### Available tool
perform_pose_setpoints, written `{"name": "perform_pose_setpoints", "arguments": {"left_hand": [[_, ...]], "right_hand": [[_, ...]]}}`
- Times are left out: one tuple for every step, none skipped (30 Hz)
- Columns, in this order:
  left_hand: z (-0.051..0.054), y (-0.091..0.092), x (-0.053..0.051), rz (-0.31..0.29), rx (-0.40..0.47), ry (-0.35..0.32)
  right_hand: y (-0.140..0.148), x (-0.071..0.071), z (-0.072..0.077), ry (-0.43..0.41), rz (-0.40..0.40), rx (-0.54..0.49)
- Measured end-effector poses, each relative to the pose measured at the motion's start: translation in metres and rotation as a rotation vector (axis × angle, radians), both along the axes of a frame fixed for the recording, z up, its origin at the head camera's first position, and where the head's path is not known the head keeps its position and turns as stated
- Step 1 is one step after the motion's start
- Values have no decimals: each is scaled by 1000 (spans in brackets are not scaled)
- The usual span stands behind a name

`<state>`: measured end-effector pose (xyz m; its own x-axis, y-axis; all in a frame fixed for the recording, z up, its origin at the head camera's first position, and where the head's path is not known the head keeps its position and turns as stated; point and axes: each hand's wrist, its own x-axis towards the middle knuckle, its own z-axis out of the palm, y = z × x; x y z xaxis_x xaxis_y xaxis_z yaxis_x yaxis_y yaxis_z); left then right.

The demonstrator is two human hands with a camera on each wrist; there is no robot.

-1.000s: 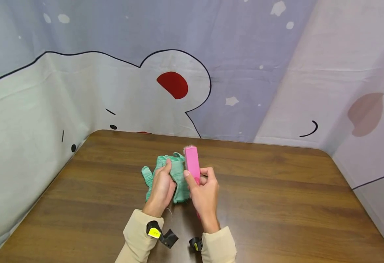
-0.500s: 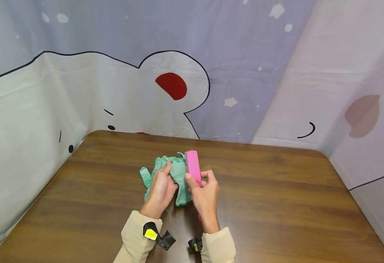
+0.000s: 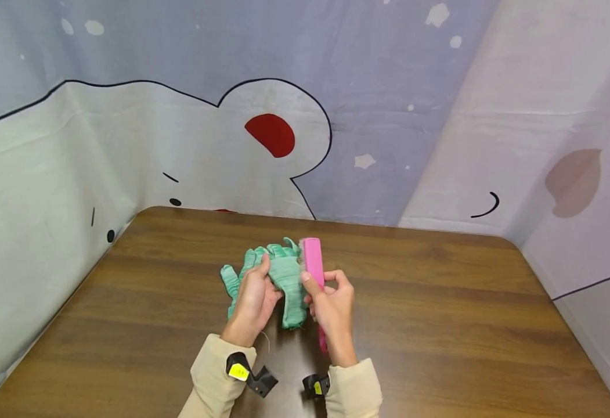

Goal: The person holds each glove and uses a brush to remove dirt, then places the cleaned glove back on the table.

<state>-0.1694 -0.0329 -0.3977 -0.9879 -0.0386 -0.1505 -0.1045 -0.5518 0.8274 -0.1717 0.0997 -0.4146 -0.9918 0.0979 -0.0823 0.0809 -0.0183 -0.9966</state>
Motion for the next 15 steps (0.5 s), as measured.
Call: {"name": "perform_pose_setpoints", "arguments": {"left_hand": [[0, 0, 0, -2, -1, 2], [0, 0, 0, -3, -1, 1], [0, 0, 0, -4, -1, 2], [0, 0, 0, -3, -4, 0], [0, 0, 0, 0, -9, -2], [0, 0, 0, 5, -16, -4], [0, 0, 0, 6, -25, -4], [0, 0, 0, 11, -31, -6], [0, -1, 0, 18, -35, -10], [0, -1, 0, 25, -39, -16], [1, -1, 0, 33, -40, -13], [1, -1, 0, 40, -38, -12], [1, -1, 0, 49, -32, -13], [1, -1, -1, 54, -25, -12], [2, -1, -1, 52, -20, -8]], "right_hand": [[1, 0, 0, 1, 2, -2], [1, 0, 0, 1, 3, -3], [2, 1, 0, 2, 5, -4], [2, 1, 0, 2, 7, -4], [2, 1, 0, 2, 10, -3], [3, 2, 0, 1, 12, -1], [3, 2, 0, -1, 11, 1], [3, 1, 0, -4, 10, 6], [3, 1, 0, -6, 6, 9], [4, 1, 0, -9, 2, 15], [4, 0, 0, -12, -3, 25], [5, 0, 0, -17, -6, 35], [6, -1, 0, -24, -8, 47], [7, -2, 0, -29, -10, 60], [8, -2, 0, -31, -12, 70]]}}
